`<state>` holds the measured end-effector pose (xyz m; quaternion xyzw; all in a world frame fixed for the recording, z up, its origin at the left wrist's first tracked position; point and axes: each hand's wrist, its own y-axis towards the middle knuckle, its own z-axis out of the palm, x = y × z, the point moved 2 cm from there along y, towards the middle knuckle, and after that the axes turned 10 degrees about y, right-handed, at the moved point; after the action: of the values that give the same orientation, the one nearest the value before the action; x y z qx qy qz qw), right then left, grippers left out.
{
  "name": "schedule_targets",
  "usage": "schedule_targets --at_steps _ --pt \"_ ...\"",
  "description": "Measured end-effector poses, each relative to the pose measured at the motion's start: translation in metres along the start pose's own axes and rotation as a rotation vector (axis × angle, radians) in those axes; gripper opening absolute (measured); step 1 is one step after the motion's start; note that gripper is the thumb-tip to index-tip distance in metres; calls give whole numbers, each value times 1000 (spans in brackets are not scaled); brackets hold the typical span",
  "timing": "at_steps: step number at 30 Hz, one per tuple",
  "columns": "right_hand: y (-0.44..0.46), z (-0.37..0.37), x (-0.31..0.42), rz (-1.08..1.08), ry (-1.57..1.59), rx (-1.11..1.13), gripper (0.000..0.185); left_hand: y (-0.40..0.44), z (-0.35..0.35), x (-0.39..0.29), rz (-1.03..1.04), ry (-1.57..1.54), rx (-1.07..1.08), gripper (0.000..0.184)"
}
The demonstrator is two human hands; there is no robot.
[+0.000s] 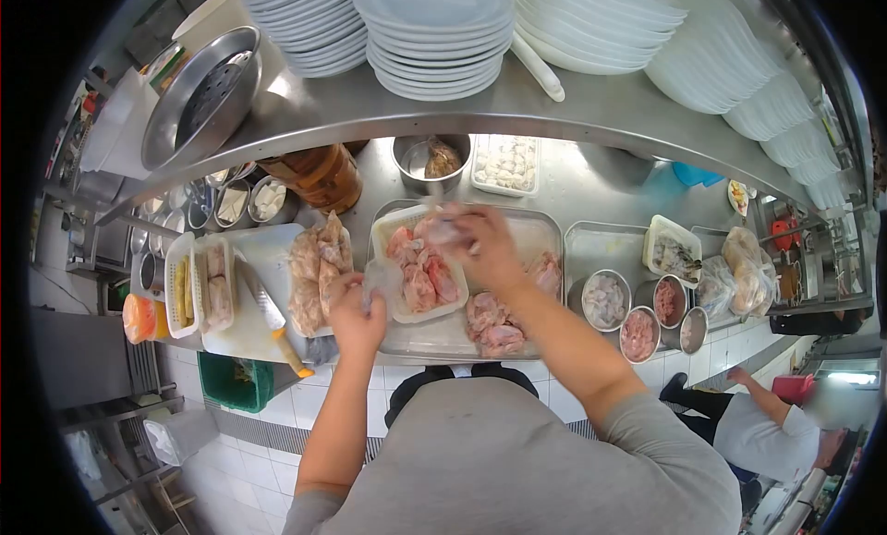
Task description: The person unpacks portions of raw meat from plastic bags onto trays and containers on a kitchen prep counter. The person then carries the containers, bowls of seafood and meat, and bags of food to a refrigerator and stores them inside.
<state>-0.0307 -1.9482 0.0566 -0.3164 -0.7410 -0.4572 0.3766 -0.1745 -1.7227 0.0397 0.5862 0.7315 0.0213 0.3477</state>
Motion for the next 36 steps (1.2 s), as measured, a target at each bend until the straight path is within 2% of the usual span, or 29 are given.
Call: schedule_targets --at_steps 1,3,4,8,10,12,13,15,17,19,20,22,23,25,27,29,30,31,32,34,35,36 --pt "5 21 1 -67 -69 25 47 1 -4 -1 1 -3 3 26" --pt "8 57 -14 -119 -132 142 45 2 -4 -2 -169 -102 17 38" --pt "7 69 -29 -107 -114 235 43 0 4 3 -173 -69 62 56" --pt "9 68 -34 -20 -341 276 46 11 8 -6 -116 -72 91 61" --pt "4 26 -27 166 -523 239 58 9 3 -3 -61 -26 166 61" --pt "-24 -33 -57 331 -732 400 68 3 -1 2 -58 -35 219 56" --pt "-41 -59 -69 388 -922 487 65 1 -3 3 -48 -39 265 51" --pt "-42 -97 -76 985 -807 818 61 -3 -4 -16 -55 -107 323 47" --pt "-53 -112 -81 936 -748 748 59 -6 3 -37 -59 -177 380 43" --pt "-49 -112 -70 886 -687 689 56 -5 12 -54 37 -143 491 46" --pt "-47 -112 -65 924 -671 702 57 -5 16 -56 36 -140 492 46" --pt "-48 -112 -66 963 -652 710 58 -2 25 -56 58 -48 335 48" --pt "-55 -113 -76 889 -703 677 57 4 30 -52 60 -47 339 48" --pt "-70 -114 -90 817 -750 645 56 23 37 -36 -120 120 129 50" --pt "-80 -113 -95 558 -852 423 60 36 50 -18 -55 190 133 52" --pt "-92 -108 -95 493 -907 373 56 45 56 -5 9 259 135 55" --pt "-92 -107 -94 426 -963 320 53 48 61 1 -59 188 294 60" --pt "-93 -107 -95 426 -961 321 53 49 65 7 -125 117 454 64" --pt "-97 -108 -96 480 -884 360 48 51 66 11 -123 119 459 64" --pt "-91 -110 -85 532 -806 393 43 52 71 19 -232 224 620 68" --pt "-80 -111 -74 588 -786 407 43 49 74 22 -229 227 615 68" --pt "-71 -109 -67 642 -764 422 46 46 73 21 -156 257 488 68"
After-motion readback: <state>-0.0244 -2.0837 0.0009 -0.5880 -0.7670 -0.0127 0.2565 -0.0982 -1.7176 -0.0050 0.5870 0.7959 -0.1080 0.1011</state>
